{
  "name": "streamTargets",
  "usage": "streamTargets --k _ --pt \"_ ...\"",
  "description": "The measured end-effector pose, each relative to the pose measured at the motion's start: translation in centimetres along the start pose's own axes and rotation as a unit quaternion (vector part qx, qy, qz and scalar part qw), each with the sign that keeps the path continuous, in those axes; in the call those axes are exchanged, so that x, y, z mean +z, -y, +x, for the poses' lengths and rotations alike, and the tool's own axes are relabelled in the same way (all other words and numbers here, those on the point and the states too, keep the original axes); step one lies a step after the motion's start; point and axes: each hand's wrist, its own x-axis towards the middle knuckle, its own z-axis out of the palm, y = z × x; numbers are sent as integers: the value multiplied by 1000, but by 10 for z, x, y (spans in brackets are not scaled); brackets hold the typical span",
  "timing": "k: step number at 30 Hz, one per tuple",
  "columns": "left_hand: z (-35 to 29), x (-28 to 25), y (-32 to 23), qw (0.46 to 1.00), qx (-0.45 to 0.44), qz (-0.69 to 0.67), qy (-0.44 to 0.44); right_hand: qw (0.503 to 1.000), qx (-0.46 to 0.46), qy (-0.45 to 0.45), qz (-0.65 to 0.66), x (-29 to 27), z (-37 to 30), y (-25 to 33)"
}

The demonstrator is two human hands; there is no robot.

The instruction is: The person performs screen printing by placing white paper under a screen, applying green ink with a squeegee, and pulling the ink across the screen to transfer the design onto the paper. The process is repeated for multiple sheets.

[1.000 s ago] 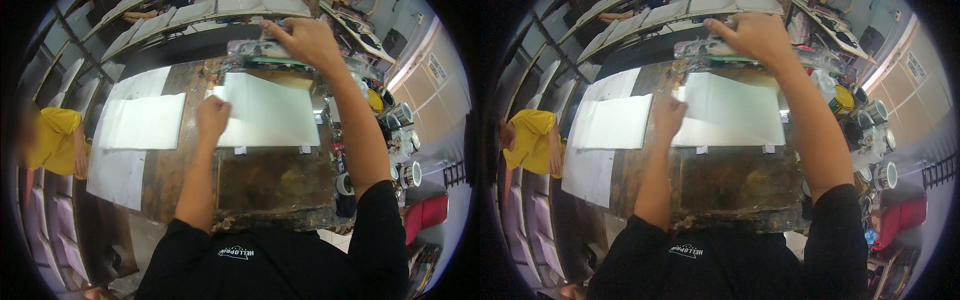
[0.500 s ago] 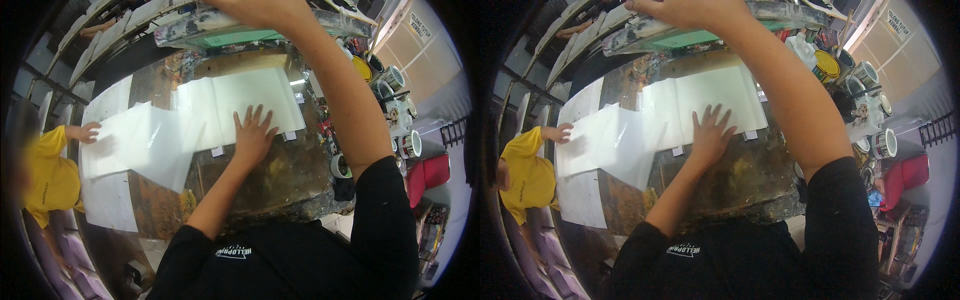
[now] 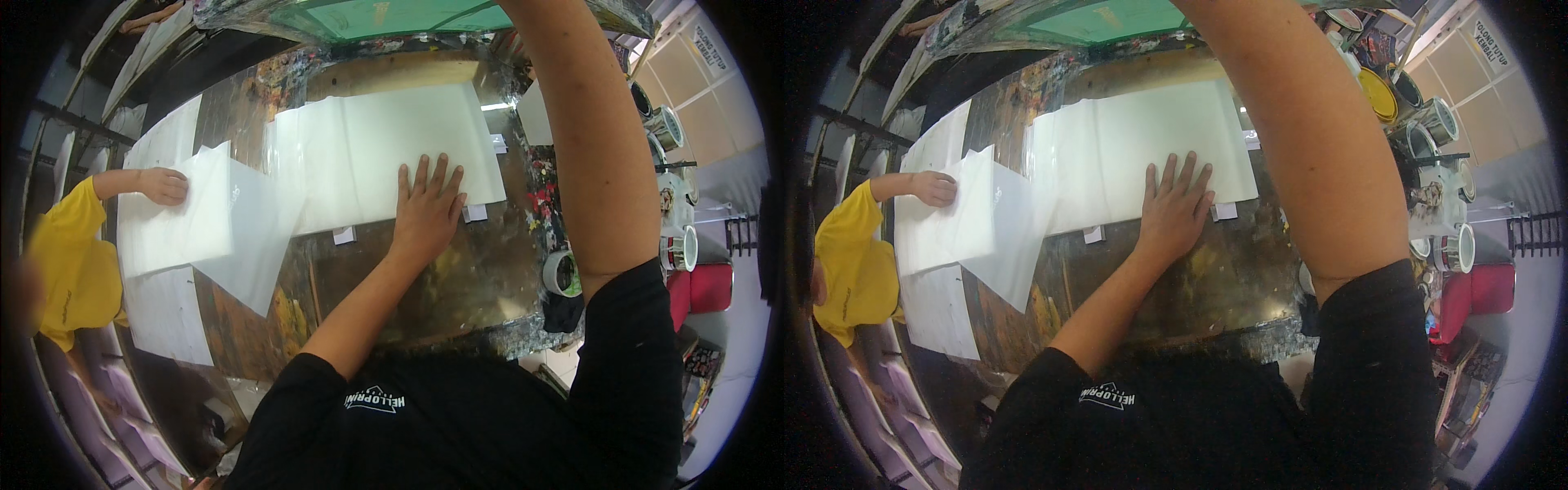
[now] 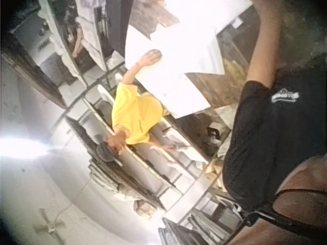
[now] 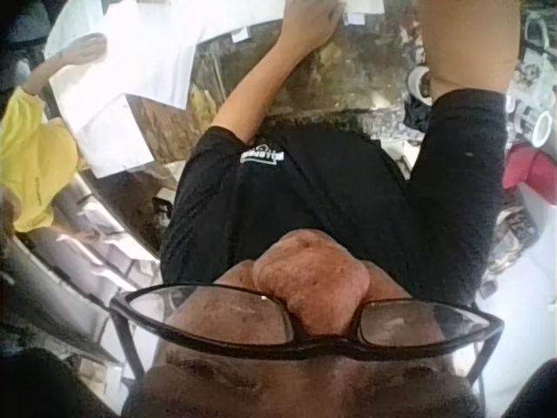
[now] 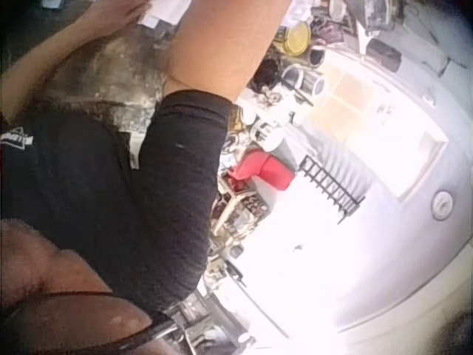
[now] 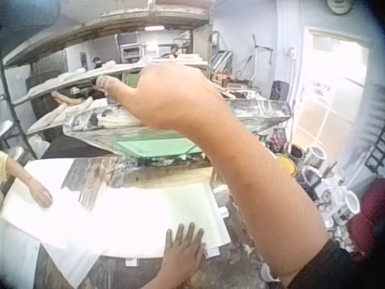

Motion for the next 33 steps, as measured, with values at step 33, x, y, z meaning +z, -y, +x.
streamTargets --k 33 --pt "-119 -84 61 954 -266 -112 -79 984 -110 138 8 210 -217 -47"
